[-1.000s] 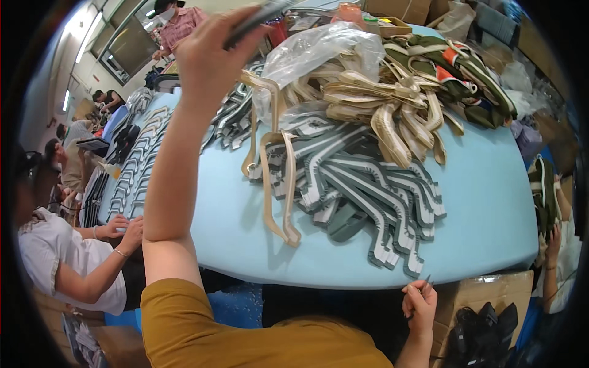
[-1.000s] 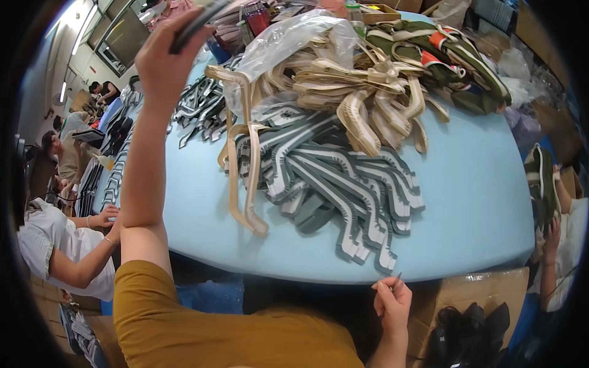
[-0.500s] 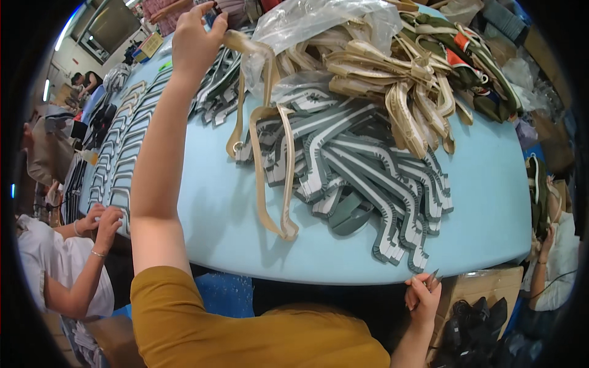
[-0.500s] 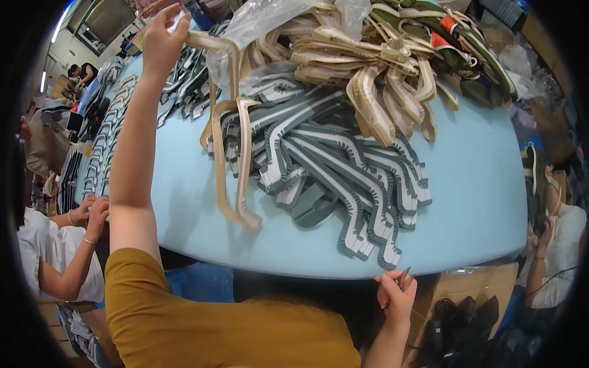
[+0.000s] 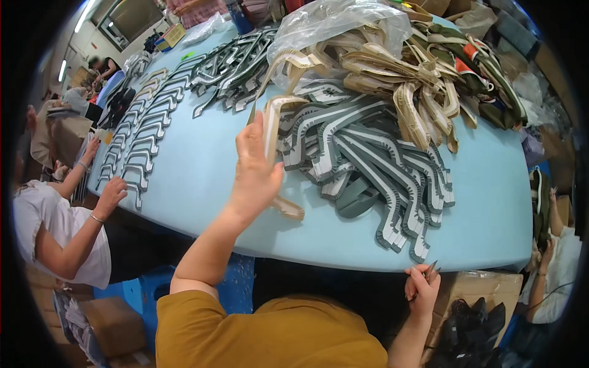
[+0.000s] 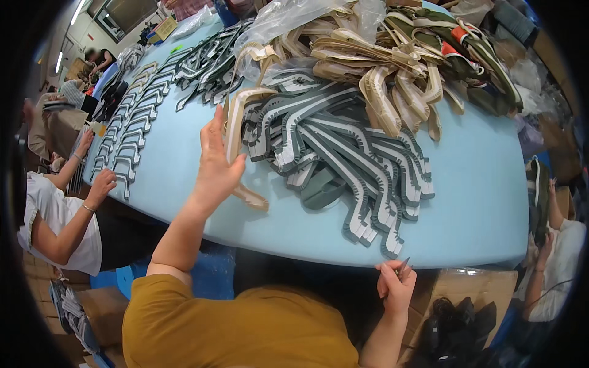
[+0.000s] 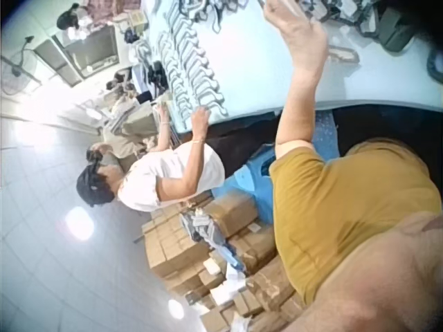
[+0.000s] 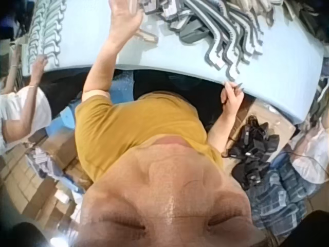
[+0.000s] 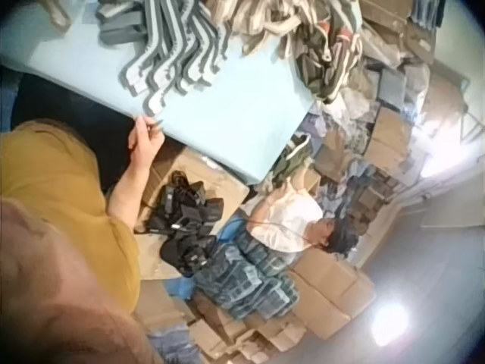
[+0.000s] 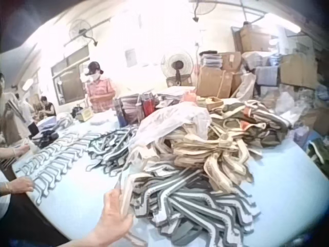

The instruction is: Trimming excess material and loose threads from leather bag components using clippers.

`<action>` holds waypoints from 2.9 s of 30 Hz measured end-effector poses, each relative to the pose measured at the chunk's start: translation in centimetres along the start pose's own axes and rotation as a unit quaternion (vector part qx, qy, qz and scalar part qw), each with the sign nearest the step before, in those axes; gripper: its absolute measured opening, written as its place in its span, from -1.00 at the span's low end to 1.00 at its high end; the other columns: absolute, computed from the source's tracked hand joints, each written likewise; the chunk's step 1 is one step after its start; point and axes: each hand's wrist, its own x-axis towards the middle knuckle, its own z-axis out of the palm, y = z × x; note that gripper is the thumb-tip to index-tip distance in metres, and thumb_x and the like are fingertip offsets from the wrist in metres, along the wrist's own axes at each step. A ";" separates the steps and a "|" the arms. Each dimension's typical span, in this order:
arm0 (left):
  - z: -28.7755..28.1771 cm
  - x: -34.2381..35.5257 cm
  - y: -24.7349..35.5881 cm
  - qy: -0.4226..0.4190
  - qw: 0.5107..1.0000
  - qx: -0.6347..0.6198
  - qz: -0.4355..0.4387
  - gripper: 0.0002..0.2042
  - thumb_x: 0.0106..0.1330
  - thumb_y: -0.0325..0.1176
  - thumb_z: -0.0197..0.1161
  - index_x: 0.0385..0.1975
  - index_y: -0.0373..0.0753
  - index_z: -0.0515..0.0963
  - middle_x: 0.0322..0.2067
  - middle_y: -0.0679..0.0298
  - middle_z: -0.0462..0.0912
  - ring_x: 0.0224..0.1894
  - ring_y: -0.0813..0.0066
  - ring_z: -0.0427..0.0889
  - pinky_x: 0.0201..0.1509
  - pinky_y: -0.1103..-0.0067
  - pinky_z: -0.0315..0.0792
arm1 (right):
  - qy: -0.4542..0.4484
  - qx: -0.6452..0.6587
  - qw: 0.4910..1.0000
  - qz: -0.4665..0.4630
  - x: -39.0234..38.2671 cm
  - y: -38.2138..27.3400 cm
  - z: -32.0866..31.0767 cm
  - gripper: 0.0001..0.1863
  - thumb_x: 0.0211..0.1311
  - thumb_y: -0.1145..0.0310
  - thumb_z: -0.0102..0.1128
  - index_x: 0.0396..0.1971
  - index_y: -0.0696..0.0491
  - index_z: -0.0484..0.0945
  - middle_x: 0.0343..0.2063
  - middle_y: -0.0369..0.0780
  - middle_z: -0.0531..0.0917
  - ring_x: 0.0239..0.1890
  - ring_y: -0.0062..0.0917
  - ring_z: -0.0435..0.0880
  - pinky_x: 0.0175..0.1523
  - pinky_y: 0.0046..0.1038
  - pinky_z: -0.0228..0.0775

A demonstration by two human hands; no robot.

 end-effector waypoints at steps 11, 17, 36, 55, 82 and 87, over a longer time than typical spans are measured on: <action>-9.8 5.9 5.9 -0.082 0.960 -0.230 0.134 -0.55 0.11 -0.75 0.03 0.06 -0.35 0.36 -0.10 0.14 0.50 -0.06 0.41 0.52 -0.13 0.61 0.48 | -0.026 0.029 0.999 0.023 0.4 -0.1 -0.7 -0.85 0.10 0.45 0.12 -0.53 0.24 0.52 -0.89 -0.35 0.34 -0.89 -0.75 0.18 -0.76 -0.70 -0.03; -1.7 17.8 15.5 0.153 0.867 0.219 0.421 -0.48 0.12 -0.58 0.08 0.15 -0.11 0.28 -0.19 0.00 0.57 -0.20 0.19 0.61 -0.19 0.49 0.50 | -0.041 0.039 0.998 0.024 0.3 -0.1 -0.7 -0.85 0.08 0.45 0.12 -0.54 0.25 0.52 -0.90 -0.35 0.32 -0.90 -0.73 0.18 -0.79 -0.68 -0.05; 2.1 20.3 13.1 -0.095 0.914 0.092 0.384 -0.56 0.14 -0.32 0.22 0.05 -0.23 0.38 -0.03 0.17 0.48 0.00 0.41 0.46 0.05 0.53 0.34 | -0.067 0.044 0.996 0.030 0.6 -0.1 -1.2 -0.86 0.12 0.44 0.13 -0.49 0.22 0.56 -0.83 -0.36 0.41 -0.84 -0.78 0.24 -0.72 -0.73 0.00; 3.5 14.9 -10.7 -0.175 0.981 -0.059 -0.058 -0.63 0.01 -0.21 0.28 -0.23 -0.29 0.43 -0.40 0.11 0.60 -0.32 0.28 0.57 -0.20 0.47 0.41 | 0.026 0.042 0.999 -0.010 0.1 0.5 0.4 -0.85 0.08 0.47 0.10 -0.55 0.26 0.49 -0.91 -0.34 0.27 -0.91 -0.71 0.14 -0.79 -0.66 -0.07; 2.4 28.0 16.0 -0.078 0.966 -0.072 0.235 -0.62 0.19 -0.16 0.22 -0.08 -0.28 0.51 -0.33 0.40 0.55 -0.32 0.70 0.44 -0.23 0.75 0.33 | -0.138 0.081 0.986 0.041 0.9 0.4 -2.4 -0.87 0.15 0.46 0.12 -0.43 0.22 0.57 -0.74 -0.39 0.46 -0.77 -0.82 0.27 -0.67 -0.75 0.02; 15.5 32.1 13.2 -0.071 0.943 0.230 0.230 -0.48 -0.01 -0.03 0.28 -0.08 -0.21 0.49 -0.20 0.01 0.56 -0.13 0.16 0.54 0.01 0.40 0.39 | -0.146 0.076 0.986 0.031 0.9 0.6 -2.3 -0.87 0.16 0.47 0.12 -0.40 0.22 0.58 -0.73 -0.40 0.46 -0.76 -0.84 0.26 -0.67 -0.75 0.01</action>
